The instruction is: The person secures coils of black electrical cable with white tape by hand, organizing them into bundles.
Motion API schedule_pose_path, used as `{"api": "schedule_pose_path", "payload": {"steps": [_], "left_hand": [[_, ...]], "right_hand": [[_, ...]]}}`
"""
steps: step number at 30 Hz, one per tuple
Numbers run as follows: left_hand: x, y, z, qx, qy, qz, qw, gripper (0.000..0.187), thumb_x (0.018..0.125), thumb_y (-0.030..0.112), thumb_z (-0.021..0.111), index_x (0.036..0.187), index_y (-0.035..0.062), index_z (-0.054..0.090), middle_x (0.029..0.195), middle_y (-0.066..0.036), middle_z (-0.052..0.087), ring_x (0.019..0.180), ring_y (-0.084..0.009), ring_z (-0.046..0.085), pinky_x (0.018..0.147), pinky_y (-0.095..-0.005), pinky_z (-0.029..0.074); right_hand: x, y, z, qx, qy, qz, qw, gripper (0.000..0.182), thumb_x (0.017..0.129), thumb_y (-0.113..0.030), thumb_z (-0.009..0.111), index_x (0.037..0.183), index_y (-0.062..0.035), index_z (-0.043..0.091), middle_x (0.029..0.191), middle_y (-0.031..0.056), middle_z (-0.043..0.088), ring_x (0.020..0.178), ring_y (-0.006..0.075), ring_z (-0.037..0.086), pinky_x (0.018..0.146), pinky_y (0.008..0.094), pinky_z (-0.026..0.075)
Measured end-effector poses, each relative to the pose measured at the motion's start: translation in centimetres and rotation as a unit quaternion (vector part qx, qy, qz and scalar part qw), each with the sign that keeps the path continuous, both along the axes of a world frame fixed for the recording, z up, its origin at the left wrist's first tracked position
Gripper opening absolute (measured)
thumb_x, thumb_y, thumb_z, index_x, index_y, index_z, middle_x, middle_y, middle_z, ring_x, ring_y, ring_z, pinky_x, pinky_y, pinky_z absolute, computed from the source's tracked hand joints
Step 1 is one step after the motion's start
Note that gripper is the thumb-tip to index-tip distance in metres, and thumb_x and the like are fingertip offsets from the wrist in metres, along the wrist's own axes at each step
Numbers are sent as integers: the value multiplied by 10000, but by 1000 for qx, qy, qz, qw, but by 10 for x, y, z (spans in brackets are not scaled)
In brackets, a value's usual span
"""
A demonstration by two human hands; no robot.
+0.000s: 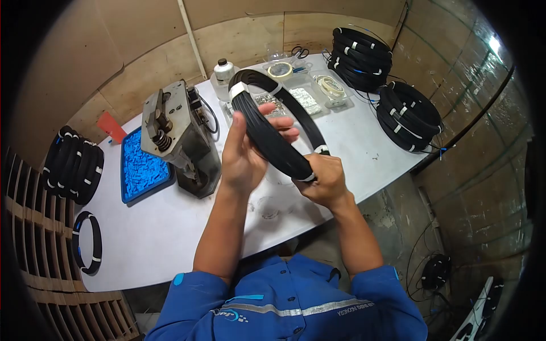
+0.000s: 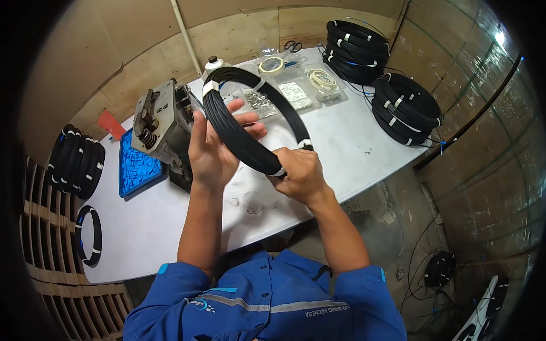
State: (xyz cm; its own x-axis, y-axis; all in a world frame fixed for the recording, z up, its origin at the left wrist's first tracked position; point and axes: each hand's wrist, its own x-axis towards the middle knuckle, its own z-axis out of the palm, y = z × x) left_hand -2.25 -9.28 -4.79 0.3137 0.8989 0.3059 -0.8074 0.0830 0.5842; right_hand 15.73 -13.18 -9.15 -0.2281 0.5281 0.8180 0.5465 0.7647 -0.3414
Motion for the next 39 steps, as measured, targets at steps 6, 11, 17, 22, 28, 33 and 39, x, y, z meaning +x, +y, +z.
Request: {"api": "schedule_pose_path", "payload": {"steps": [6,11,17,22,28,33,39], "left_hand": [[3,-1,-1,-54,113,86,988,211,968,289,604,1042,96,561,646,-1,498,544,-127,519,546,-326,478],[-38,40,-54,-25,-76,-125,989,88,962,203,561,1019,136,557,605,26,448,490,-110,453,487,-301,441],[-47,66,-127,45,-135,-266,953,232,930,238,613,1070,73,530,595,11,432,457,-116,452,473,-304,438],[-45,80,-151,-77,-8,-75,994,298,920,325,608,1048,57,584,714,-13,511,598,-112,494,621,-291,442],[-32,88,-161,-190,44,68,978,255,918,295,651,1017,66,600,703,6,505,609,-109,478,631,-293,446],[-33,85,-172,-225,43,47,972,178,903,228,673,958,81,589,641,40,435,571,-83,446,606,-280,436],[-34,83,-171,-207,34,27,977,138,895,189,667,954,93,588,634,47,424,562,-77,433,606,-278,428]], "right_hand": [[-17,10,-29,50,-54,-39,996,289,714,-237,796,862,-66,616,714,66,598,703,261,622,659,390,471],[28,39,-55,68,121,-141,980,602,818,-535,716,1171,-57,620,1047,144,630,970,272,594,894,401,450],[65,79,-101,-426,560,202,681,515,986,-299,588,1409,-56,421,835,49,576,684,154,553,611,299,469],[64,77,-105,-356,587,213,695,378,968,-160,582,1319,-75,471,684,-6,395,539,99,407,503,270,389],[63,72,-105,-353,579,177,713,397,968,-180,585,1317,-41,456,696,3,390,545,100,408,502,272,393],[65,70,-107,-354,575,180,716,398,973,-203,579,1312,-31,460,693,2,399,552,99,422,508,272,403],[66,69,-107,-354,562,165,729,391,971,-210,576,1289,-11,467,682,2,418,556,96,438,514,265,416]]}}
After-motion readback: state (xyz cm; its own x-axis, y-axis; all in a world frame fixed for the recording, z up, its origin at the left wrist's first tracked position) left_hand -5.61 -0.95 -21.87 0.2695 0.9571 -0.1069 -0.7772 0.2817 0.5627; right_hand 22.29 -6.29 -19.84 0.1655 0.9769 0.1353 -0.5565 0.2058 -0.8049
